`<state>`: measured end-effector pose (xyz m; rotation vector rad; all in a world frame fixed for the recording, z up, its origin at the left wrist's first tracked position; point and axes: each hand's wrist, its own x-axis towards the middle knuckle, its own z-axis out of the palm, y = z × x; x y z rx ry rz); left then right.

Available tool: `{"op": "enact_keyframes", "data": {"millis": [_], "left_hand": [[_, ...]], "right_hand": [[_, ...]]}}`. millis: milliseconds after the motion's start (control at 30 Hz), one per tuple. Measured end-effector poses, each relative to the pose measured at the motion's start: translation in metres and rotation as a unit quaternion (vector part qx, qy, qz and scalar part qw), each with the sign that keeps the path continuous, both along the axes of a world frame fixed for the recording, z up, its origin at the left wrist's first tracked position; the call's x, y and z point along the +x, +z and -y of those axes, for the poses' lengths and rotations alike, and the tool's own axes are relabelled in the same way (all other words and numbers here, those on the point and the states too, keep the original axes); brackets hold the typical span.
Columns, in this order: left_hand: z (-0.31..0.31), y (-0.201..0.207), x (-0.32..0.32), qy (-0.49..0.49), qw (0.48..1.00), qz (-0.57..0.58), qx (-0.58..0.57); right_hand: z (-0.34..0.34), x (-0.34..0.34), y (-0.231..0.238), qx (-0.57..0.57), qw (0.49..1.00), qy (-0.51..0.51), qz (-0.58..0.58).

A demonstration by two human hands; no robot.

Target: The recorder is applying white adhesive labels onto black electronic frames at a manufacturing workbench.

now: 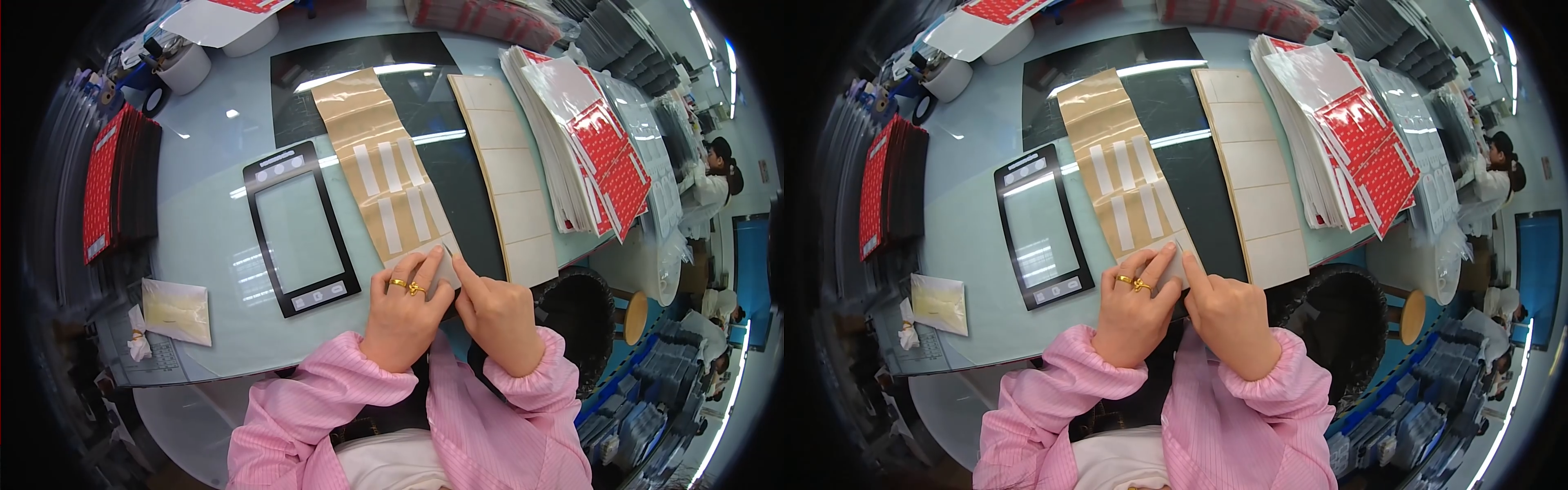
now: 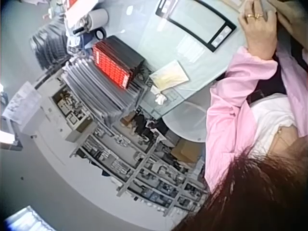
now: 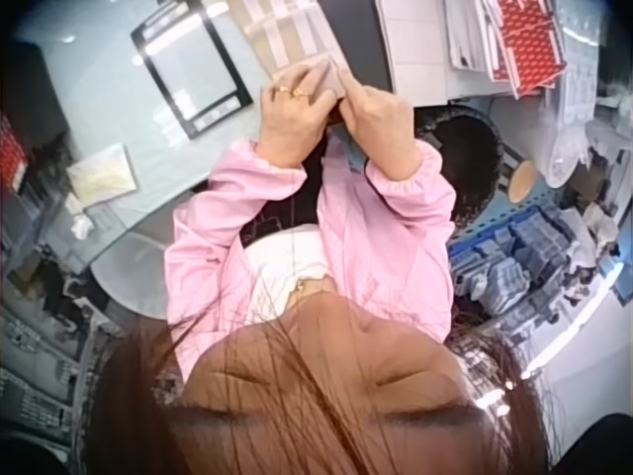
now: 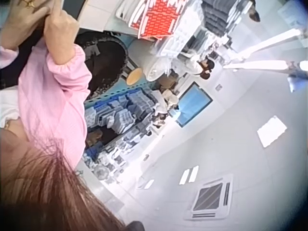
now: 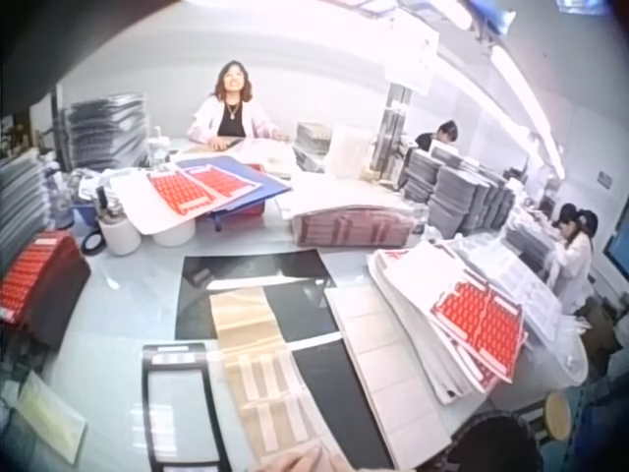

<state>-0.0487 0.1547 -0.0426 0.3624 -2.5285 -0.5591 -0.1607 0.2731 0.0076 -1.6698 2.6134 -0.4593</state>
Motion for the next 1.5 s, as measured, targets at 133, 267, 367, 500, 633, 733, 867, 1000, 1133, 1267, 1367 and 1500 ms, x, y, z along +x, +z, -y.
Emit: {"op": "enact_keyframes", "data": {"millis": [133,267,367,500,633,733,867,1000,1133,1267,1367,1500], "left_hand": [[-0.001,-0.001,0.0,0.001,1.0,-0.003,-0.005],[-0.002,0.0,0.0,-0.001,1.0,-0.005,-0.006],[-0.002,0.0,0.0,-0.003,1.0,-0.004,-0.007],[-0.002,-0.001,0.0,-0.002,1.0,-0.003,-0.01],[-0.002,-0.001,0.0,-0.004,1.0,-0.004,-0.007],[-0.001,-0.001,0.001,-0.005,1.0,-0.003,-0.009],[0.001,-0.001,0.004,-0.005,1.0,0.003,-0.018],[-0.001,0.003,0.002,-0.012,1.0,0.0,-0.024],[-0.001,0.001,0.004,-0.027,0.999,-0.005,-0.021],[-0.004,0.004,0.02,-0.055,0.998,-0.019,-0.021],[-0.012,0.007,0.033,-0.071,0.997,-0.005,0.004],[-0.018,0.01,0.034,-0.093,0.995,0.002,0.018]], "right_hand": [[-0.002,0.001,0.002,0.005,1.0,-0.002,0.002],[-0.004,0.004,0.003,0.003,1.0,-0.006,0.004],[-0.006,0.005,0.004,0.01,1.0,-0.007,0.002],[-0.008,0.007,0.008,0.025,1.0,-0.009,0.002],[-0.012,0.009,0.008,0.013,1.0,-0.011,0.006],[-0.013,0.012,0.012,0.021,1.0,-0.015,0.009],[-0.02,0.005,0.021,-0.012,0.999,-0.014,0.048],[-0.002,-0.019,0.043,-0.11,0.988,-0.085,0.064],[0.035,-0.074,0.027,-0.111,0.987,-0.119,-0.003],[0.02,-0.079,0.037,-0.166,0.981,-0.091,-0.052],[-0.012,-0.053,0.029,-0.096,0.991,-0.088,0.031],[-0.06,-0.044,0.019,-0.088,0.989,-0.121,0.015]]}}
